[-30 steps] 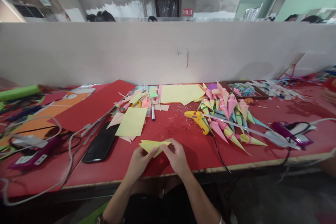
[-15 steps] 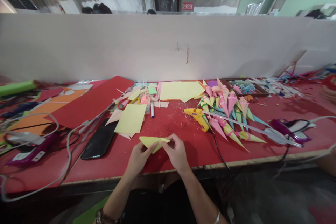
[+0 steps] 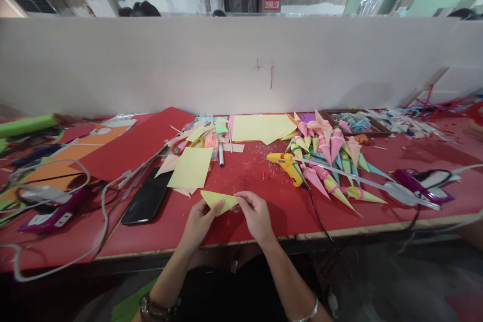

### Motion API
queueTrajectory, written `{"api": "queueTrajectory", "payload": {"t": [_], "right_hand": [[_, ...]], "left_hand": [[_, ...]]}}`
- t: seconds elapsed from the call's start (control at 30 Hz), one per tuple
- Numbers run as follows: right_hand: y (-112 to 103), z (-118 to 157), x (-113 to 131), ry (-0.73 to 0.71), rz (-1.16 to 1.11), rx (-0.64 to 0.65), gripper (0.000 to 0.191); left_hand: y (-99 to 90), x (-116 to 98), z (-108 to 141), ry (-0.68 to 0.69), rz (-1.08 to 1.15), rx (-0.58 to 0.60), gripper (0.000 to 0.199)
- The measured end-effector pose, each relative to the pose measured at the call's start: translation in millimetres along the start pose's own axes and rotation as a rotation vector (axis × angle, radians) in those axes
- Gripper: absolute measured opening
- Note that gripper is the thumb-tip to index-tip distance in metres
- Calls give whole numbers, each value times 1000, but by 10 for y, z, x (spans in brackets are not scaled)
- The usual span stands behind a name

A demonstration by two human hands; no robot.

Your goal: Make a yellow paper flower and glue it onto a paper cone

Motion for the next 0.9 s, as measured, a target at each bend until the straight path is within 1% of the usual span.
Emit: {"api": "queueTrajectory", "payload": {"t": [0.1,0.17,0.23,0.37,0.43,0.5,0.57,0.63,0.7,0.8,0.9], "right_hand": [[-8,3,-1,-17,15,5,25],[-19,13,28,-51,68,-13,23],[-3,22,80,-90,151,2,20],[108,23,222,-196,379,149,12],[149,10,266,-227,467,220,12],[168,-8,270,-219,520,282,18],[166,-24,263,-217,551,304,23],[149,-35,260,-231,537,279,26],[118,-44,253,-240,481,213,27],[78,-58,204,-218,390,114,28],[82,-64,140,-180,339,91,29]], "left_hand": [[-18,-9,9,21,-25,-13,30],[-24,-18,16,19,-48,-10,29],[-9,-33,23,16,-66,41,28],[59,-84,36,61,-190,214,23],[82,-94,41,76,-279,268,24],[88,-94,42,73,-327,283,27],[81,-99,40,64,-324,266,28],[66,-109,42,53,-306,237,29],[49,-125,50,44,-293,212,33],[19,-153,71,52,-286,181,38],[-3,-169,91,83,-289,170,38]]}}
Point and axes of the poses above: each hand's wrist, its own z-axis away from the middle knuckle, its own y-axis out of the palm, x = y × z, the point moved 6 cm from there along -z, towards the middle knuckle, and after that the axes turned 4 degrees about z, right-handed, at the moved point
